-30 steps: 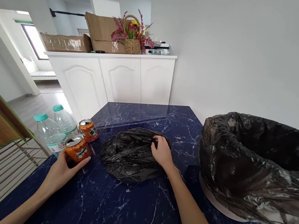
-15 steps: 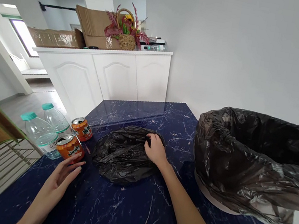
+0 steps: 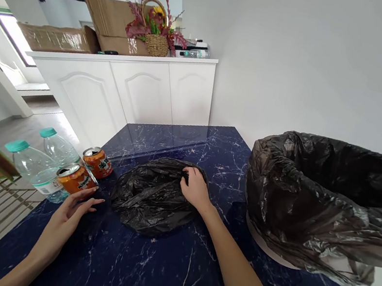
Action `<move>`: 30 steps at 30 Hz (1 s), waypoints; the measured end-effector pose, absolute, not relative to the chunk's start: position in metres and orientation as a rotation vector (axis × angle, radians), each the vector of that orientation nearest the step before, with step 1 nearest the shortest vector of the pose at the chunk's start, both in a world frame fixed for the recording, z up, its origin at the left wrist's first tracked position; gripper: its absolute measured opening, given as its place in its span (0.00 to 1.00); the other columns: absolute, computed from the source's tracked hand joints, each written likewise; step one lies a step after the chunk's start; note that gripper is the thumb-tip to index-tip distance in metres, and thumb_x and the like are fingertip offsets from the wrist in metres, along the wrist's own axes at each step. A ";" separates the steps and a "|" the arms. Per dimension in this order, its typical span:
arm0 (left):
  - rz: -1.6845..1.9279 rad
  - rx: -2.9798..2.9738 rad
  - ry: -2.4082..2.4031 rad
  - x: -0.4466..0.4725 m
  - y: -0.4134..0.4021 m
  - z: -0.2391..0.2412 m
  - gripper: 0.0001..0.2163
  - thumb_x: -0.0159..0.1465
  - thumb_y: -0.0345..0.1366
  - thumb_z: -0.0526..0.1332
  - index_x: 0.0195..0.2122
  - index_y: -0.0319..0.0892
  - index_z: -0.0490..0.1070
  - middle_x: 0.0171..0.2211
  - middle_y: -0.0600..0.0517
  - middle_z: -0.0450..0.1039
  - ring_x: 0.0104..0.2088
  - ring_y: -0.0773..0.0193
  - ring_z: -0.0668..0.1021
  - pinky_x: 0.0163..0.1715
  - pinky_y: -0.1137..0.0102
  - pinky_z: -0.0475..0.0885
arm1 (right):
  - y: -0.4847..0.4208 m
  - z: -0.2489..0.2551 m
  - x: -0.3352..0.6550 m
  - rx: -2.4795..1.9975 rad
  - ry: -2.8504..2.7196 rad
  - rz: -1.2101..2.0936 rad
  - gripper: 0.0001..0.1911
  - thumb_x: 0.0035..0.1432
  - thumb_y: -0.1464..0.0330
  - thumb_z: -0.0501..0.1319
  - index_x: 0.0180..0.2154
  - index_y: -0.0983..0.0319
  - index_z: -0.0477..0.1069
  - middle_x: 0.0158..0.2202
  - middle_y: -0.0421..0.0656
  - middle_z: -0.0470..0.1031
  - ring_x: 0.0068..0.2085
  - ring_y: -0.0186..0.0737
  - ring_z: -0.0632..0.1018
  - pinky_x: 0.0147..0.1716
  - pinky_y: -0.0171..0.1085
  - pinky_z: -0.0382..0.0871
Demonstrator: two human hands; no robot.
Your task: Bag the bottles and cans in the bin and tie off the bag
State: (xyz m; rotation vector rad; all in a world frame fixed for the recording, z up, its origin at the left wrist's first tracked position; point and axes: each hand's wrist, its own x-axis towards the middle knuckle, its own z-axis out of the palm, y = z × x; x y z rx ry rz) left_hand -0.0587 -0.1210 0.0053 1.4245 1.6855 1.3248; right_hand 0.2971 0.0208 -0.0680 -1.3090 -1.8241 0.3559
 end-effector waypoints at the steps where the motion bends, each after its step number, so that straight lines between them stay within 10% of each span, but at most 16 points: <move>1: 1.315 1.438 1.686 -0.060 -0.120 0.007 0.31 0.63 0.62 0.67 0.58 0.45 0.71 0.63 0.39 0.76 0.58 0.41 0.83 0.57 0.50 0.78 | 0.021 -0.068 0.297 -1.308 -1.826 0.355 0.18 0.73 0.60 0.66 0.59 0.60 0.74 0.60 0.49 0.76 0.56 0.49 0.80 0.56 0.53 0.78; 13: 1.240 1.548 1.728 -0.071 -0.106 0.011 0.28 0.62 0.62 0.68 0.49 0.44 0.76 0.40 0.44 0.84 0.43 0.47 0.87 0.47 0.56 0.82 | 0.017 -0.065 0.297 -1.330 -1.832 0.370 0.18 0.73 0.60 0.66 0.59 0.60 0.74 0.60 0.49 0.76 0.56 0.49 0.80 0.56 0.53 0.78; 30: 1.231 1.749 1.651 -0.061 -0.100 0.011 0.20 0.67 0.57 0.64 0.46 0.45 0.75 0.41 0.47 0.82 0.42 0.53 0.84 0.48 0.60 0.79 | -0.005 -0.041 0.282 -1.271 -1.890 0.236 0.17 0.72 0.67 0.58 0.59 0.57 0.73 0.58 0.54 0.76 0.59 0.58 0.78 0.58 0.55 0.74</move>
